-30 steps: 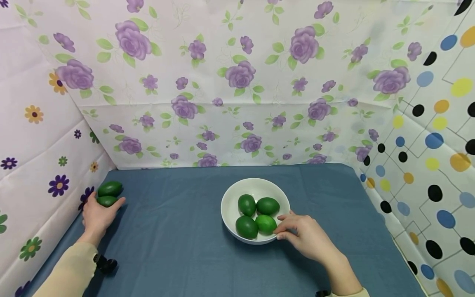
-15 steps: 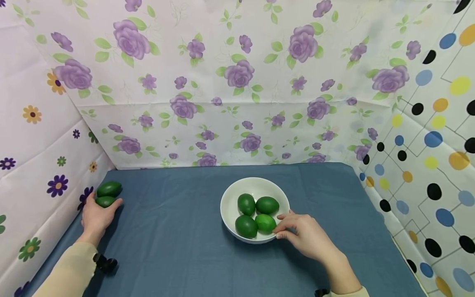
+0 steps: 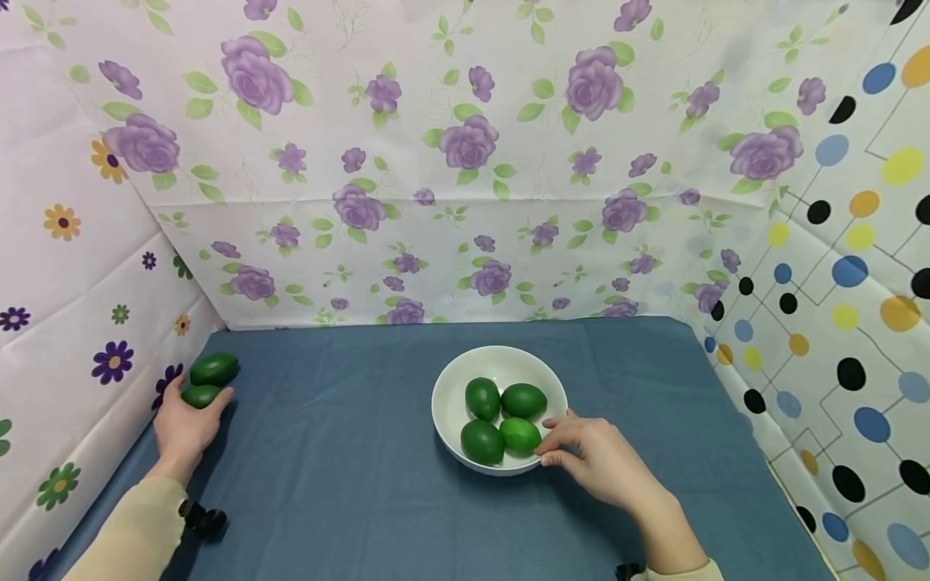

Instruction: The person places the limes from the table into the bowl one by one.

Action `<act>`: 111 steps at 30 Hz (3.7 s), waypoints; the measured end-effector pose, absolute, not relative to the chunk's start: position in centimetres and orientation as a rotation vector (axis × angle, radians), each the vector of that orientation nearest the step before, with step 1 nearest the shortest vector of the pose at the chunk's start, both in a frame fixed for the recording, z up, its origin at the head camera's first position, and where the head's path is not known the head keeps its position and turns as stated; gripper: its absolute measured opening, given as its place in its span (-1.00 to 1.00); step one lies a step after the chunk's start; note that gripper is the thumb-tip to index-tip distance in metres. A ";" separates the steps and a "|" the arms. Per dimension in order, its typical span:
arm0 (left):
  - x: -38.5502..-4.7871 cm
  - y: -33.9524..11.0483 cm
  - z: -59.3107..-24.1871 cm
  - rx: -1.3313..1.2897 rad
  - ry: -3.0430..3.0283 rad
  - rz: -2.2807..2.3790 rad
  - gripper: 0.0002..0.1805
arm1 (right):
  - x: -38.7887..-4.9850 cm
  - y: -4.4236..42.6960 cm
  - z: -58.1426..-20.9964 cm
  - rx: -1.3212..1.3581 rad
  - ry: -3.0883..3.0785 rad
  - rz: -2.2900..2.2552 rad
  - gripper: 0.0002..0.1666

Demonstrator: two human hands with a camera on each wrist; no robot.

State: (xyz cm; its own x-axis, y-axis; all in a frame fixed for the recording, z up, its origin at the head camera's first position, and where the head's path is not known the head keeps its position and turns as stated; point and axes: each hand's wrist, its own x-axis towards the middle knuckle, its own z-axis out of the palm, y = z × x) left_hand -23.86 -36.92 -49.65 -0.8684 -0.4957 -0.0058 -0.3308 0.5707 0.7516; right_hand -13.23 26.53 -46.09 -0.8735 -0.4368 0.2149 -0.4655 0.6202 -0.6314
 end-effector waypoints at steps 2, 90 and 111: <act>-23.7 -36.9 -49.6 0.699 -2.590 -1.183 0.04 | -13.3 26.5 -46.0 0.774 -2.798 1.105 -0.79; -21.4 -27.4 -48.1 0.477 -2.289 -1.459 -0.11 | -13.3 26.7 -46.2 0.775 -2.799 1.114 -0.81; -20.6 -24.6 -47.4 0.276 -2.335 -1.504 -0.18 | -13.2 26.6 -45.8 0.782 -2.801 1.094 -0.78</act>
State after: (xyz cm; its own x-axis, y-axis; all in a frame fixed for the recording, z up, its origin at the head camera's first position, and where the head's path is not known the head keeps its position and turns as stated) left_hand -20.61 -24.62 -47.37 -0.9202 -0.3456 0.1837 0.0242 0.4181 0.9081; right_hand -13.23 26.63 -45.83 -0.8727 -0.4416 0.2083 -0.4659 0.6256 -0.6258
